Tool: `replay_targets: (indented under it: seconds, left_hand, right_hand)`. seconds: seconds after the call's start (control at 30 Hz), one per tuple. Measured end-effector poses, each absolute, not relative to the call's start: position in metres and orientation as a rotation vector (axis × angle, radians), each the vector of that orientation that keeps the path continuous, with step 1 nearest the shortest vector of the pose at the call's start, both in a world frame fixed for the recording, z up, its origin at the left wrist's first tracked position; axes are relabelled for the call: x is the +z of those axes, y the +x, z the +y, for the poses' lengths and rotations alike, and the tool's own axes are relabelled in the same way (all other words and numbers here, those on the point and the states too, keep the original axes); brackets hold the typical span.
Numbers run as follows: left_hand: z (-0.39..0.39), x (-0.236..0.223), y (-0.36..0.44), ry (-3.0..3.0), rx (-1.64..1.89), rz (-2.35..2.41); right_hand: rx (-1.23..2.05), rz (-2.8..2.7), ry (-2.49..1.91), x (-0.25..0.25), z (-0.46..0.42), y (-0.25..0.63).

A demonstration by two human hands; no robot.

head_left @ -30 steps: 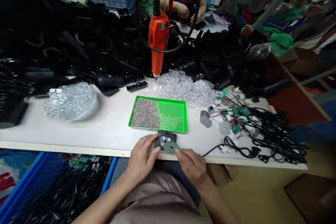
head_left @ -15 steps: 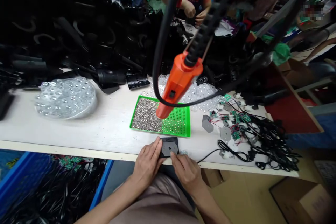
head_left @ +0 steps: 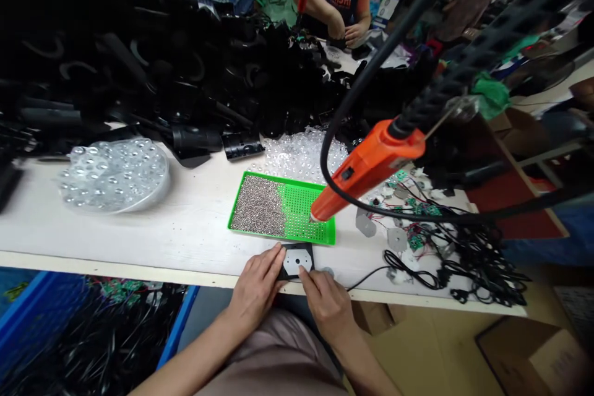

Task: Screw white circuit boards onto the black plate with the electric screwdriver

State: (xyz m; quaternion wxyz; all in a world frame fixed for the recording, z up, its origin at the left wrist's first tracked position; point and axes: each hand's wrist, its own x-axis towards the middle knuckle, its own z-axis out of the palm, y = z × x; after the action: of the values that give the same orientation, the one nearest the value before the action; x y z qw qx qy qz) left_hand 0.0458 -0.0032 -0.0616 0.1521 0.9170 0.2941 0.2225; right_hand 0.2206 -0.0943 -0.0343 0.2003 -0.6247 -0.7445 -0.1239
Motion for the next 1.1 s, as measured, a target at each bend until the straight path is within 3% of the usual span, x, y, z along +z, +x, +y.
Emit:
replay_targets:
  seconds: [0.5,0.83,1.1]
  left_hand:
    - [0.004,-0.063,0.041,2.818,0.665,0.736]
    - [0.001,-0.058,0.04,2.989,0.557,0.772]
    - [-0.001,-0.06,0.044,3.007,0.572,0.804]
  right_hand:
    - [-0.239,-1.979,-2.026,-0.024,-0.092,0.198]
    - [-0.258,-1.721,-1.928,-0.037,-0.104,0.203]
    - [0.06,-1.468,-1.983,-0.026,-0.099,0.19]
